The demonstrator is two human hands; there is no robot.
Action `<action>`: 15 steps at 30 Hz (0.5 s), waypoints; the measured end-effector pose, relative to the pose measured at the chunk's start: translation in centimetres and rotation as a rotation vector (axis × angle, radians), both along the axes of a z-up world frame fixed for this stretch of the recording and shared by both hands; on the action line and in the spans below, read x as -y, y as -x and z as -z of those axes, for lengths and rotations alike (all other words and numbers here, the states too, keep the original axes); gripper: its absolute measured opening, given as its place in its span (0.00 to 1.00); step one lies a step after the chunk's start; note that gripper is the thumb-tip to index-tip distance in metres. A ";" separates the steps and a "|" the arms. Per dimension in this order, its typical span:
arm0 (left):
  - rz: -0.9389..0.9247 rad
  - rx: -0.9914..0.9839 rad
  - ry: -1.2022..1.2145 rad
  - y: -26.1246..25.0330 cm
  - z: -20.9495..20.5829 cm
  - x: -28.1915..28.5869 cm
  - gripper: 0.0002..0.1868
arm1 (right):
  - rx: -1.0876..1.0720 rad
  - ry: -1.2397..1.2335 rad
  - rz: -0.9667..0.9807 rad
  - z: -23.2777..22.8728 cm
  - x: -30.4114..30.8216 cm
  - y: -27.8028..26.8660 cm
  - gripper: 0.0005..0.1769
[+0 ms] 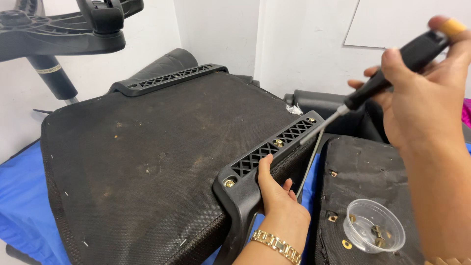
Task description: The person uses a screwdriver to fasten screws into a black plastic frame attached to a fabric-covered seat cushion. They repeatedly position the frame, insert screws, and tighten them while working on a blue-covered surface.
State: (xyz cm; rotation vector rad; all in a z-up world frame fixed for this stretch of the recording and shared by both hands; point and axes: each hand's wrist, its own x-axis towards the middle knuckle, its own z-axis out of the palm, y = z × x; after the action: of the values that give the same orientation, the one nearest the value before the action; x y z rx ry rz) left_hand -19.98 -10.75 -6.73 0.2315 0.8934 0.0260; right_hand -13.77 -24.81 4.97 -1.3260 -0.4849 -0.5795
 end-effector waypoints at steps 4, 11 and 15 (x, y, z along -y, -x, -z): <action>0.023 -0.001 0.021 0.4 -0.3 -0.2 0.33 | 0.169 0.038 -0.107 -0.1 -1.8 -1.3 0.31; 0.004 0.007 0.038 0.4 -1.0 -0.3 0.24 | 0.246 0.257 -0.082 0.9 -4.9 -2.7 0.31; -0.048 -0.016 0.094 -0.1 -0.8 -0.2 0.21 | 0.233 0.276 -0.108 0.4 -5.5 -2.6 0.32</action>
State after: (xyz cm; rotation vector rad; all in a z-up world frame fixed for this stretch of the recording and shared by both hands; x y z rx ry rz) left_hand -19.86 -10.54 -5.90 0.1229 0.9139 0.0271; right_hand -11.13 -19.31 4.61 -1.4897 -0.8472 -0.5949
